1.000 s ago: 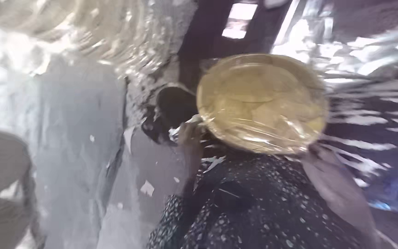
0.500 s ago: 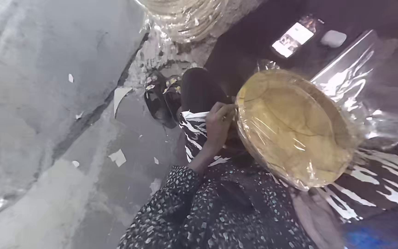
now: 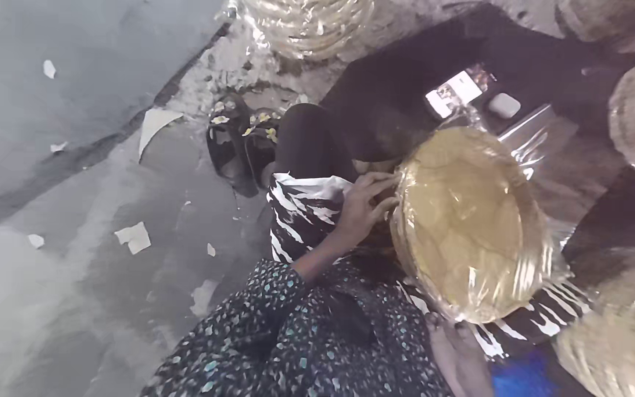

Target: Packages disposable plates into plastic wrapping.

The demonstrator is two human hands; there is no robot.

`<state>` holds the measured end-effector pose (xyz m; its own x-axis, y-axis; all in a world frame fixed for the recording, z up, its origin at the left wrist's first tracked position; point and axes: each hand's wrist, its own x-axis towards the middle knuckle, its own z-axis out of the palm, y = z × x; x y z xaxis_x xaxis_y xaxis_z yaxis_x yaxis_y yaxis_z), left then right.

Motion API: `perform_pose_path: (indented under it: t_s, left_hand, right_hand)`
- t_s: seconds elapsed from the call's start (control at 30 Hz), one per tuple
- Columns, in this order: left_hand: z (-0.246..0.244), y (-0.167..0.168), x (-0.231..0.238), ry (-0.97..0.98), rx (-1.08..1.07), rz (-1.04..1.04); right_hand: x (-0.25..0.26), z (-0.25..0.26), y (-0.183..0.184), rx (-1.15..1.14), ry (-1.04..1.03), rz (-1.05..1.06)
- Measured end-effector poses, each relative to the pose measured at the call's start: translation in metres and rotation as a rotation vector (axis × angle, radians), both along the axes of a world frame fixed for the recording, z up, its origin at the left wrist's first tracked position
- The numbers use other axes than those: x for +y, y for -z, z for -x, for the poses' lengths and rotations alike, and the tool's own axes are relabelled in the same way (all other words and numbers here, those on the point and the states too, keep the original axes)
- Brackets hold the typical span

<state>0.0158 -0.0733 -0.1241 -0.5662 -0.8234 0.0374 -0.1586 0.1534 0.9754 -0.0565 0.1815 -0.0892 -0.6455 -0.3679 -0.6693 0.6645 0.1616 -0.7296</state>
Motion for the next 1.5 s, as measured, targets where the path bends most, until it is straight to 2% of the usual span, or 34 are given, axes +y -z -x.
perform_pose_path:
  t_s: [0.2,0.3,0.4,0.5,0.63,0.7,0.8,0.9,0.97,1.07,1.13,1.2,1.3,1.4,1.5]
  left_hand:
    - [0.027,0.027,0.003,0.072,0.017,-0.030]
    - [0.043,0.016,0.003,0.092,0.003,0.011]
    - [0.056,-0.001,-0.003,0.127,-0.051,0.142]
    - [0.066,-0.006,-0.004,0.136,0.030,0.228]
    - [0.076,-0.012,-0.006,0.280,0.186,0.052]
    - [0.078,-0.023,-0.009,0.375,0.166,0.002]
    - [0.085,-0.022,-0.007,0.499,0.028,0.054]
    - [0.107,-0.001,0.001,0.540,0.067,0.130]
    - [0.121,0.005,0.004,0.585,0.105,0.168]
    - [0.129,0.001,0.003,0.640,0.045,0.212]
    - [0.129,0.010,0.002,0.627,0.032,0.221]
    - [0.119,0.018,0.002,0.572,-0.017,0.218]
    - [0.103,0.029,-0.014,0.534,-0.133,0.325]
    - [0.074,0.009,-0.044,0.477,-0.221,0.450]
    - [0.034,-0.004,-0.075,0.392,-0.249,0.548]
  right_hand:
    - [0.013,-0.008,0.001,0.094,-0.031,-0.053]
    - [0.012,-0.009,-0.001,0.125,-0.071,-0.075]
    - [0.011,-0.008,0.005,0.153,-0.082,-0.059]
    - [0.006,-0.008,0.006,0.142,-0.053,-0.036]
    - [0.005,-0.006,0.007,0.099,-0.048,0.033]
    - [0.014,-0.005,0.018,0.128,-0.106,0.059]
    - [0.026,-0.006,0.019,0.200,-0.196,-0.114]
    - [0.027,-0.006,0.006,0.245,-0.313,-0.346]
    - [0.031,-0.003,0.002,0.252,-0.348,-0.354]
    - [0.030,-0.002,0.000,0.232,-0.323,-0.385]
    - [0.028,0.000,0.001,0.279,-0.381,-0.435]
    - [0.027,0.002,0.001,0.292,-0.374,-0.386]
    - [0.017,0.005,-0.002,0.230,-0.211,-0.236]
    - [-0.002,0.017,0.002,0.213,-0.113,-0.095]
    - [-0.026,0.025,0.006,0.175,-0.138,0.032]
